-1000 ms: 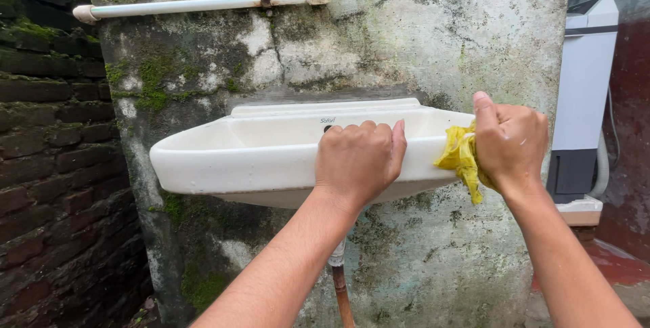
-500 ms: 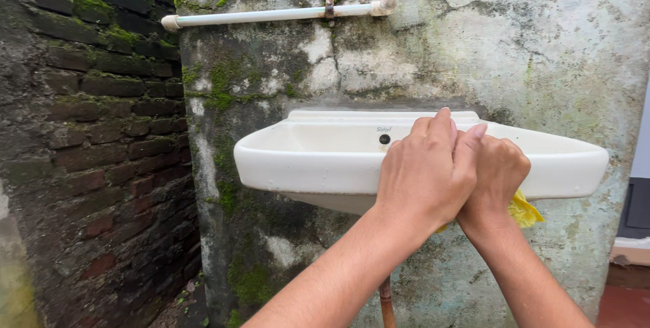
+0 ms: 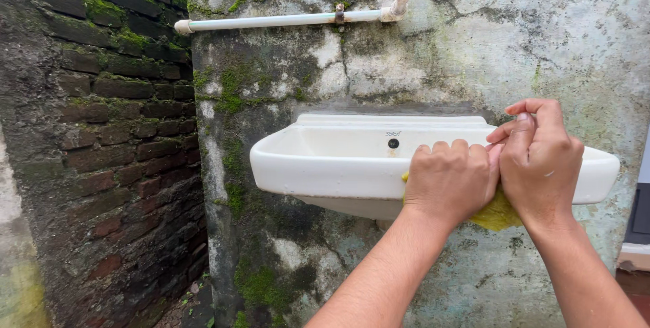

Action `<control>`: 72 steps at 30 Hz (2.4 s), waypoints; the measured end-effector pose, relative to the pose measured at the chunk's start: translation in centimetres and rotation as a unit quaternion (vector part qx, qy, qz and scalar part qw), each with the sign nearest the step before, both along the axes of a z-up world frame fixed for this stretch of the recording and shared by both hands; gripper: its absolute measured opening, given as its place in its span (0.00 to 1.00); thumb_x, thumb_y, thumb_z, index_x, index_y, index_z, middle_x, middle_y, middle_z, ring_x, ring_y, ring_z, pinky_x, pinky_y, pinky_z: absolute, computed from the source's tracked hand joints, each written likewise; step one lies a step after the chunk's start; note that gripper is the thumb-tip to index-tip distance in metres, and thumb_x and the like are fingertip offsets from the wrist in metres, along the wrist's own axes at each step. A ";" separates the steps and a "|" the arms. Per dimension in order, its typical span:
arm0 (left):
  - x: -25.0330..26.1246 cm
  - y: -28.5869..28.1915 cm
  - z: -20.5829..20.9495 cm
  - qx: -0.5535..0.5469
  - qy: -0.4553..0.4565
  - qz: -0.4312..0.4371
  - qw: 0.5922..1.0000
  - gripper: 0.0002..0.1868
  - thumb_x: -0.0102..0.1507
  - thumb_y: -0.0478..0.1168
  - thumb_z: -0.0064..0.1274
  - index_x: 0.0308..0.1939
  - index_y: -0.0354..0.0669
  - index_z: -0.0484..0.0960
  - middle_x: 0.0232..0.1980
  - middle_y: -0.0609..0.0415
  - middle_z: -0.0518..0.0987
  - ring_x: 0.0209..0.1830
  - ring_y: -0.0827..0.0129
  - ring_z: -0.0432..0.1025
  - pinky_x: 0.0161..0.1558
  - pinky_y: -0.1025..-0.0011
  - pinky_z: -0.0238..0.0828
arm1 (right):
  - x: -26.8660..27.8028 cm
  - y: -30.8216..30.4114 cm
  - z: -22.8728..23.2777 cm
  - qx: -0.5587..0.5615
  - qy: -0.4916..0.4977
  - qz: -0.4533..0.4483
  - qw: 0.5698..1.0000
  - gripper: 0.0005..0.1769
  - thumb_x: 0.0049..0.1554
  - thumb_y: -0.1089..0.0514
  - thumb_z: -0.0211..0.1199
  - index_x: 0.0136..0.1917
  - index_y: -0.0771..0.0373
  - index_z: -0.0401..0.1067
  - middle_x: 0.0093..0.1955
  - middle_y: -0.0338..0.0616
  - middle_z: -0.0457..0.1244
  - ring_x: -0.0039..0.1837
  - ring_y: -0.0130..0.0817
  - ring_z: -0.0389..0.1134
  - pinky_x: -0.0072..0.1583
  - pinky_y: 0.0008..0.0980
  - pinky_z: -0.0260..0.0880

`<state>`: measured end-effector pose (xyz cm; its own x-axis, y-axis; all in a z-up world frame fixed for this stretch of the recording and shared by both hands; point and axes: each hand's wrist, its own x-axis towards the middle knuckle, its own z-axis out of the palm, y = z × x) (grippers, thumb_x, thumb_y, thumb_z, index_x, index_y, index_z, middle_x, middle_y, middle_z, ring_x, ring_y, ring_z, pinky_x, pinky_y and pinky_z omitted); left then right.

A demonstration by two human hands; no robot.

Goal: The person cleans a sink and a faucet using a cloth, then turns the water on to rinse them.

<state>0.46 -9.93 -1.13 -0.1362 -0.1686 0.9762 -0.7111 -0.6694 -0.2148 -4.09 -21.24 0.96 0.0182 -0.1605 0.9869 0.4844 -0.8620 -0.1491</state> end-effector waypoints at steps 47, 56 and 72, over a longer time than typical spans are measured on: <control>8.4 24.8 0.9 0.034 0.040 -0.009 0.999 0.33 0.74 0.44 0.39 0.11 0.48 0.67 0.12 0.60 0.66 0.09 0.73 0.59 0.16 0.71 0.56 | -1.5 0.4 0.5 -0.062 0.053 -0.118 0.990 0.10 0.73 0.66 0.47 0.57 0.70 0.70 0.30 0.49 0.66 0.36 0.41 0.71 0.42 0.37 0.70; 6.8 22.7 1.4 -0.031 0.192 0.012 0.981 0.35 0.72 0.48 0.44 0.08 0.49 0.70 0.08 0.61 0.67 0.05 0.74 0.57 0.13 0.68 0.50 | -1.3 -0.3 0.2 -0.074 0.034 -0.110 0.991 0.09 0.70 0.69 0.50 0.52 0.71 0.72 0.31 0.52 0.65 0.37 0.44 0.71 0.42 0.40 0.69; 6.1 24.0 0.9 -0.005 0.034 -0.007 0.999 0.22 0.69 0.45 0.46 0.21 0.43 0.80 0.21 0.49 0.77 0.20 0.56 0.72 0.27 0.60 0.67 | -0.7 -0.2 0.1 -0.063 0.066 -0.070 0.993 0.10 0.73 0.66 0.44 0.60 0.71 0.67 0.31 0.49 0.65 0.37 0.38 0.70 0.43 0.37 0.70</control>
